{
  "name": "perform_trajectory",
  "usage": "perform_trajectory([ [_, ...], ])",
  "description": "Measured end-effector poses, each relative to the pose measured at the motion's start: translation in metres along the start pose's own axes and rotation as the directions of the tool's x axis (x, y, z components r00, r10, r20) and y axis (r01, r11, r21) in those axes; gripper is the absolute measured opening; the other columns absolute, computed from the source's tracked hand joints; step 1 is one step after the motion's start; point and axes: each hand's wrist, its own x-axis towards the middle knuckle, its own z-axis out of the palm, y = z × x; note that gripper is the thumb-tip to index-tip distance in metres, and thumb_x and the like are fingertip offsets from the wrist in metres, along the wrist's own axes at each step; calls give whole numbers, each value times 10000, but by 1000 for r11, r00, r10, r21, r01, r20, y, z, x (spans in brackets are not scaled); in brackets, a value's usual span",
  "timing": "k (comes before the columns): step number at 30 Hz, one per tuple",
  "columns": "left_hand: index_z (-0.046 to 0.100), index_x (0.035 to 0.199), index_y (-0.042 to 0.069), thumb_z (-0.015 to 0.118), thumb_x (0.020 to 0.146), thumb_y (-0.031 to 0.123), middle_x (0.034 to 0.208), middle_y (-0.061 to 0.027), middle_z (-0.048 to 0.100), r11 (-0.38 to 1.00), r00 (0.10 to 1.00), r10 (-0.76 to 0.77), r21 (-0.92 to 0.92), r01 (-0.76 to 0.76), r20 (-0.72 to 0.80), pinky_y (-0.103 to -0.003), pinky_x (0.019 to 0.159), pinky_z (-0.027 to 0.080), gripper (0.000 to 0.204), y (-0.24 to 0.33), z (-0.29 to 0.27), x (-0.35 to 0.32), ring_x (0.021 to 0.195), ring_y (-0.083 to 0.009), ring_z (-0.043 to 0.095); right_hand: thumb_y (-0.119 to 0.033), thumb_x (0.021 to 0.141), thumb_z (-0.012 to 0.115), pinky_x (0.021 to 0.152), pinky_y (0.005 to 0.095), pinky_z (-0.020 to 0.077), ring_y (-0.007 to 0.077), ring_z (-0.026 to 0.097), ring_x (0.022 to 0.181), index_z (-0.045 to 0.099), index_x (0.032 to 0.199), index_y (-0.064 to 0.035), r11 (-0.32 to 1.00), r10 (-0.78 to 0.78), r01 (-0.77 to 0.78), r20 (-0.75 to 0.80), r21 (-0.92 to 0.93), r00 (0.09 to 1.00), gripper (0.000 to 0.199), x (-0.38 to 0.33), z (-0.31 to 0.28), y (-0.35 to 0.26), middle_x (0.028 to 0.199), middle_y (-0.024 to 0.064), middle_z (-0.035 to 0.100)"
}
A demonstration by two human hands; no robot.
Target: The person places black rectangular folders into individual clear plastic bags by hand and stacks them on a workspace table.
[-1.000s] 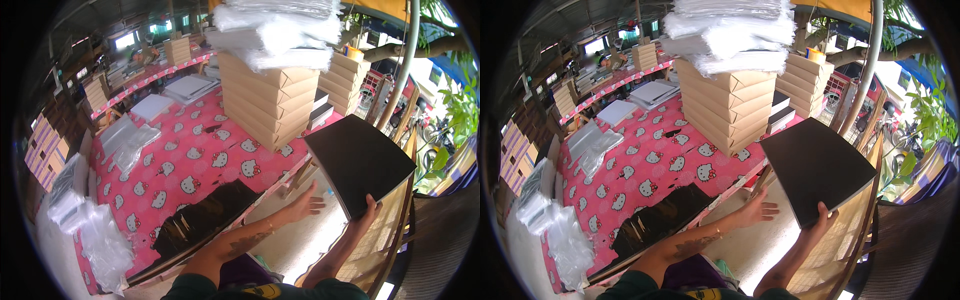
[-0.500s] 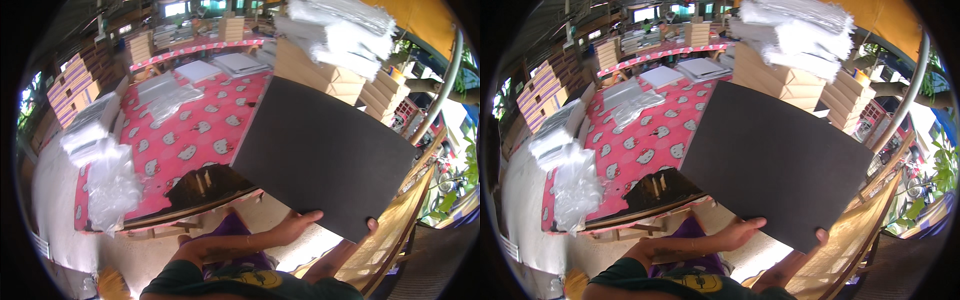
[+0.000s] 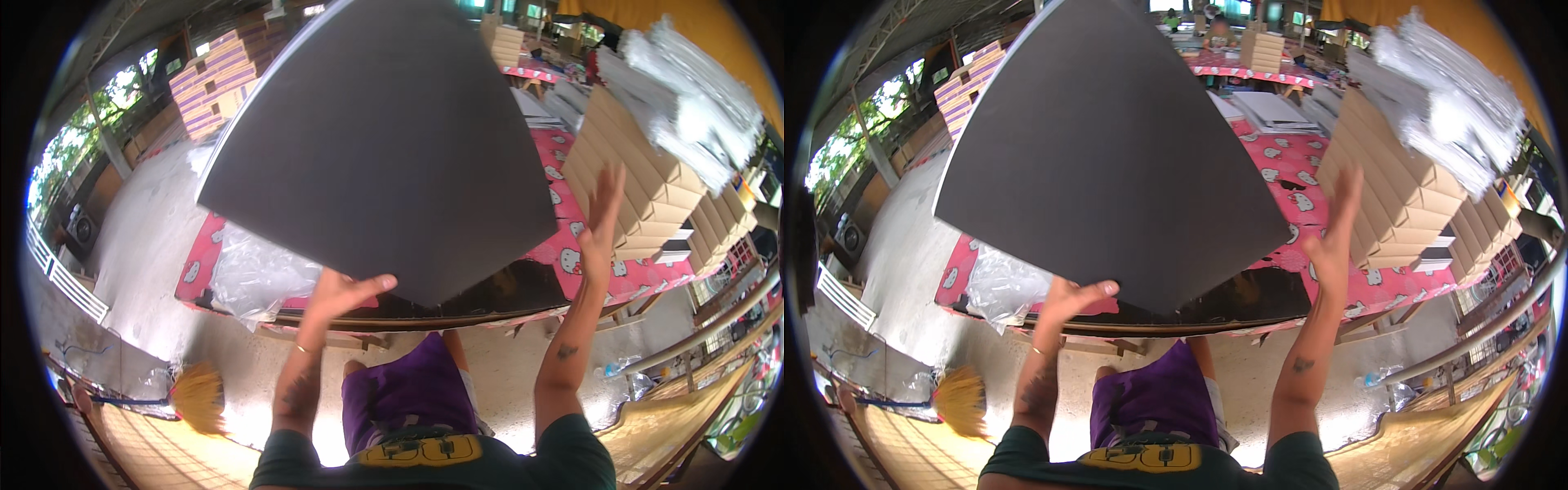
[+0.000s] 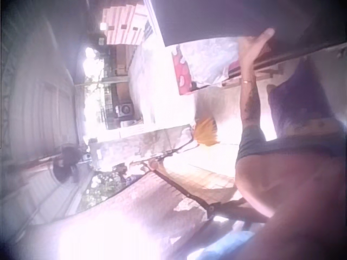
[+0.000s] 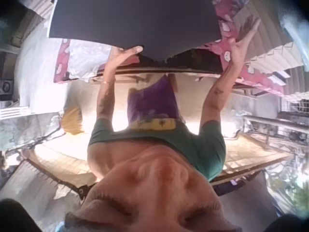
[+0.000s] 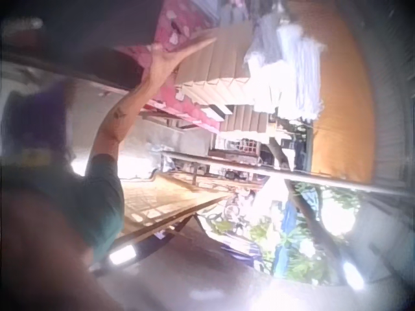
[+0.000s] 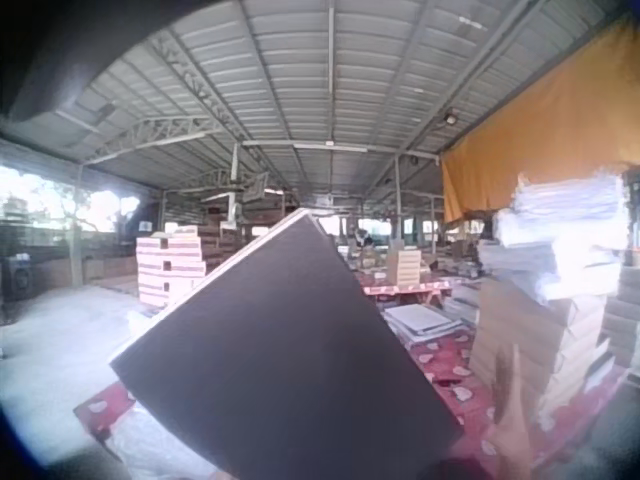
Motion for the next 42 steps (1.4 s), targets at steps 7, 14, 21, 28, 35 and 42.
perform_trajectory([
  [7,495,1225,2,742,713,48,1123,-96,568,991,995,16,131,-28,96,-299,846,474,570,-54,-51,19,1034,-198,551,-339,757,761,1029,384,341,246,420,1222,307,1390,5,724,426,-616,499,312,754,852,-35,97,84,1310,118,445],
  [14,368,1306,10,732,757,68,1153,-82,523,957,972,-68,-290,0,-225,-314,931,417,661,-110,3,2,1085,-167,500,-403,740,774,993,364,377,225,462,1181,349,1362,3,659,524,-625,341,418,781,855,-93,106,120,1270,105,478],
  [21,405,1270,9,763,784,200,1096,-79,560,964,926,77,-208,-163,-369,-307,888,443,633,-140,22,-5,1030,-159,531,-541,753,718,1043,382,317,240,419,1226,315,1385,6,709,520,-589,277,387,808,928,-138,105,148,1329,115,431],
  [28,479,1200,-14,743,797,226,1016,-95,623,990,924,44,-110,-92,-380,-320,780,496,538,-158,19,-10,872,-181,608,-524,843,615,987,366,361,245,480,1140,427,1291,51,861,423,-442,129,251,897,753,-150,125,162,1231,140,515],
  [35,570,1087,-61,752,778,242,922,-164,682,956,822,251,265,-128,-511,-359,777,508,469,-104,-9,-8,850,-245,659,-504,905,530,945,369,396,248,539,1052,524,1170,90,862,459,-434,-38,263,888,650,-135,168,129,1117,154,589],
  [42,524,772,-32,765,659,573,578,-188,586,477,810,435,864,163,-393,-411,521,480,661,78,-49,8,524,-346,608,-660,893,385,993,372,386,246,488,1155,442,1280,9,321,747,-491,103,810,657,774,-88,277,83,1273,131,489],
])
